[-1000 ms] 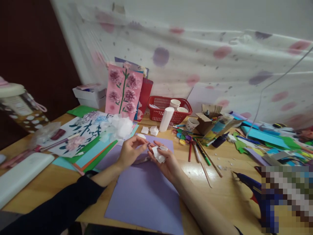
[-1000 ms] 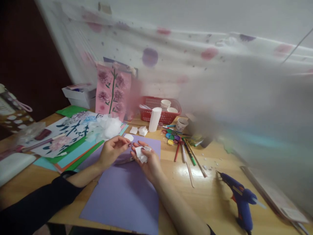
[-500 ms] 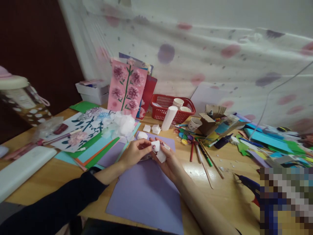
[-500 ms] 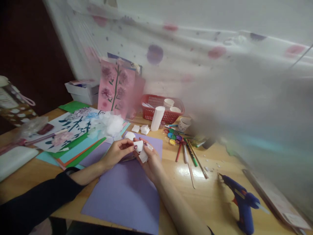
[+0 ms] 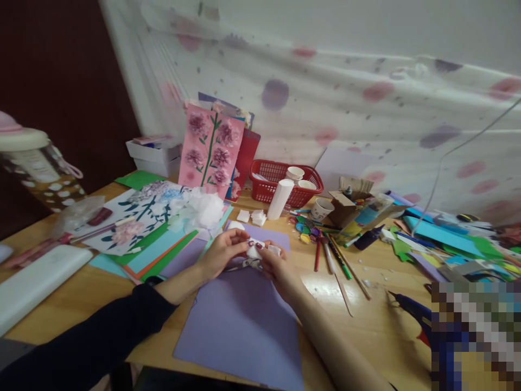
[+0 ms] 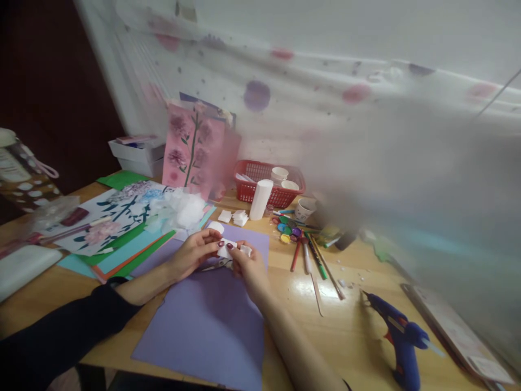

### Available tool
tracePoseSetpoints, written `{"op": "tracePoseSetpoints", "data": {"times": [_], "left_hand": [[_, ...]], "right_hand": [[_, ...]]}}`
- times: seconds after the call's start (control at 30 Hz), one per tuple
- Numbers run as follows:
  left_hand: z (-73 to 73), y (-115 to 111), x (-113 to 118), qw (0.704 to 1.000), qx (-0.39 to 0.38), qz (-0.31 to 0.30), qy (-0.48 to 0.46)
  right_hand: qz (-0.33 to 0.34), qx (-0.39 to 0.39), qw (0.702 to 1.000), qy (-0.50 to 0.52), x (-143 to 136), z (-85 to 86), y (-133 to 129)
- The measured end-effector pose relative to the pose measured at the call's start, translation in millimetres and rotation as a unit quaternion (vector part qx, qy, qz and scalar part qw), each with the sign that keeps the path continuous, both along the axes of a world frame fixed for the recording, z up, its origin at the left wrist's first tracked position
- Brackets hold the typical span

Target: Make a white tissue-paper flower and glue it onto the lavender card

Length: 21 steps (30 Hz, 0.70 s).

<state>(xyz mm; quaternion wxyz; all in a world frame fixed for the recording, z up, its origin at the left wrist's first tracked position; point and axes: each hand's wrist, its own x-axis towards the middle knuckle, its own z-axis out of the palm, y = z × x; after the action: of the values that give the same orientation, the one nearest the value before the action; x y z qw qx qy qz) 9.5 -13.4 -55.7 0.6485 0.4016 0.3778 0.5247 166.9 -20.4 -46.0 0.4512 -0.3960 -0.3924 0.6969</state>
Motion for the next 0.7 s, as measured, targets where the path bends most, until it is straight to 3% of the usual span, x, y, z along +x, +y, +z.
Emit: {"op": "tracePoseSetpoints", "data": {"times": [0.17, 0.5, 0.7], "left_hand": [[-5.1, 0.6, 1.5, 0.999, -0.003, -0.044, 0.029], [-2.3, 4.1, -2.2, 0.996, 0.032, 0.059, 0.054], [0.7, 2.7, -1.9, 0.997, 0.039, 0.038, 0.064]], "right_hand": [[-0.017, 0.025, 0.999, -0.012, 0.1, -1.1, 1.3], [-0.081, 0.083, 0.991, -0.072, 1.7, -5.2, 4.9], [0.004, 0.191, 0.965, -0.178, 3.8, 3.5, -1.7]]}}
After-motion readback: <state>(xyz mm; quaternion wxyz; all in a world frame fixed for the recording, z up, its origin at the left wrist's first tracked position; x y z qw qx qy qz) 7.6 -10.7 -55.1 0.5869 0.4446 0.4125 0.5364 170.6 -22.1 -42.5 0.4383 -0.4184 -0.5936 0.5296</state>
